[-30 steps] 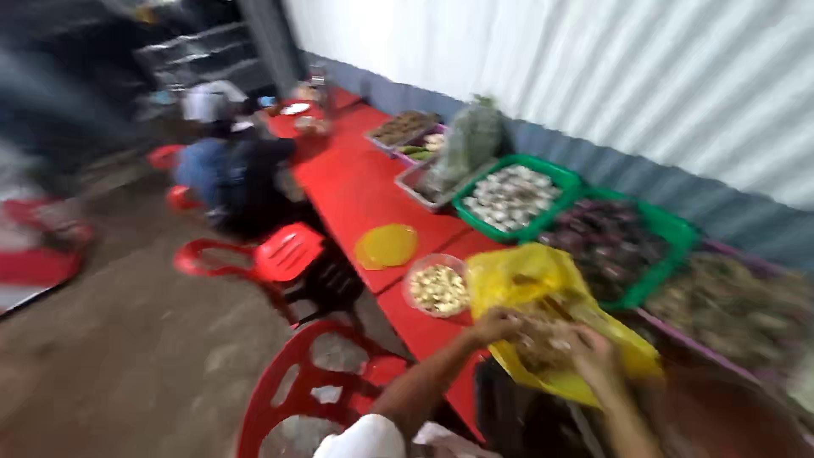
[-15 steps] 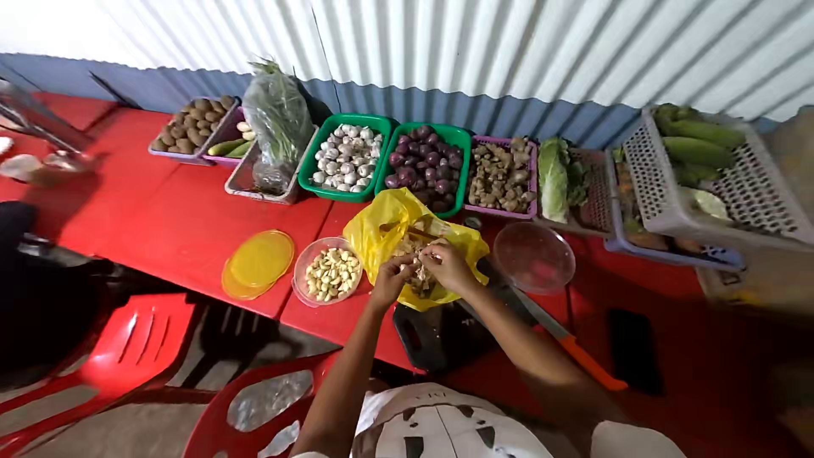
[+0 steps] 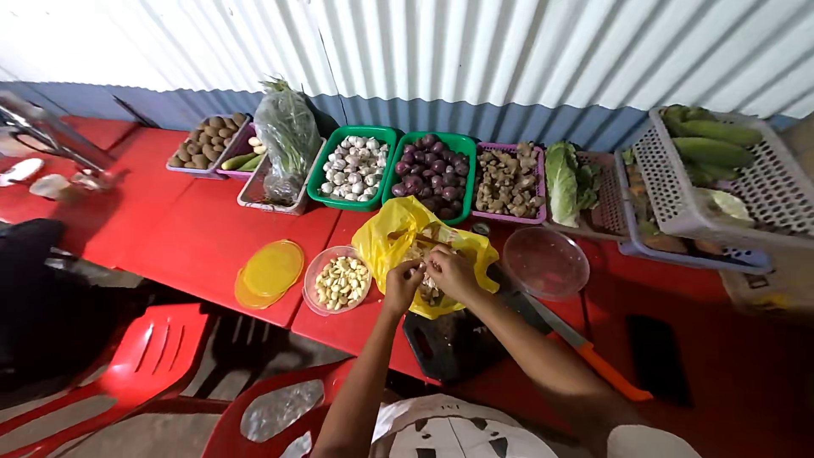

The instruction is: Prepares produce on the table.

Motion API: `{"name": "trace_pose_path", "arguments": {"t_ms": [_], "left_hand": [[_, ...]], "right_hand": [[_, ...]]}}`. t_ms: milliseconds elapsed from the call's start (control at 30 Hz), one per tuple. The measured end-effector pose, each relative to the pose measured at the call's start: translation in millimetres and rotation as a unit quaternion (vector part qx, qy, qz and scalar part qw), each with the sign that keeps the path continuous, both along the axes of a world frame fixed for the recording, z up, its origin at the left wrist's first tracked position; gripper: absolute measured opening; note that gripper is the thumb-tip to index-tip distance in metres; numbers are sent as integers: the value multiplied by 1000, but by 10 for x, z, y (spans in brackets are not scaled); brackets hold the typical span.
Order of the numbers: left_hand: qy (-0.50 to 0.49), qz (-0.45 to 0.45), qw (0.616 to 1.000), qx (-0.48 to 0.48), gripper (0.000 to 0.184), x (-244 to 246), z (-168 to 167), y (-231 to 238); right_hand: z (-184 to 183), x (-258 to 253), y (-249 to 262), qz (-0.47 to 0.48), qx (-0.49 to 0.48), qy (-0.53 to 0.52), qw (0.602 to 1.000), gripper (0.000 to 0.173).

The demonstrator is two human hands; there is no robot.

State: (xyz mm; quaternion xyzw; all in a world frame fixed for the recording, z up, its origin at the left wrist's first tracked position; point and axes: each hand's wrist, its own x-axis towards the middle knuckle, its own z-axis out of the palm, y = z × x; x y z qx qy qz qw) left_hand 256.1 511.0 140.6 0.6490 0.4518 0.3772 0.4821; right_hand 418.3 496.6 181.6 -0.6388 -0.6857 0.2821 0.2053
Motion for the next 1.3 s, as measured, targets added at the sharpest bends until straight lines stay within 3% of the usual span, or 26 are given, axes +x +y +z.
{"name": "trace_pose_path", "arguments": {"t_ms": [133, 267, 333, 433, 500, 567, 733, 833, 933, 1033, 1100, 1167, 1300], "left_hand": [[-215, 73, 962, -154, 28, -2, -77, -11], [-306, 91, 923, -215, 30, -165, -83, 15], [-257, 112, 943, -181, 31, -369, -8, 23], [-37, 170, 979, -102, 32, -876, 5, 127], [126, 175, 970, -110, 39, -1222, -36, 225], [185, 186, 957, -125, 37, -1459, -75, 276], [108, 243, 955, -130, 32, -1334, 314, 223], [-17, 156, 976, -151, 29, -875, 542, 140], [-88, 38, 973, -210, 35, -433, 533, 105], [-20, -39, 973, -228, 35, -125, 427, 76], [80, -78, 971, -209, 34, 11, 380, 69], [183, -114, 961, -171, 34, 102, 283, 85], [255, -146, 942, -161, 35, 240, 112, 101]], "right_hand": [[-209, 107, 51, -93, -52, 169, 980, 31], [-285, 182, 26, -91, -86, 103, 987, 32], [-254, 177, 14, -75, -109, 44, 990, 36], [-184, 165, 33, -61, -127, 8, 990, 39], [-163, 188, 71, -49, -142, 9, 989, 35], [-198, 246, 133, -44, -157, 47, 985, 32], [58, 306, 176, -126, -174, 232, 949, 33], [232, 306, 174, -146, -175, 315, 921, 37], [217, 303, 175, -124, -200, 345, 909, 35], [130, 277, 133, -109, -225, 239, 938, 34], [-28, 293, 157, -53, -249, 98, 962, 35], [-114, 272, 161, 3, -290, -8, 957, 38], [-280, 279, 183, 40, -302, -42, 952, 33]]}}
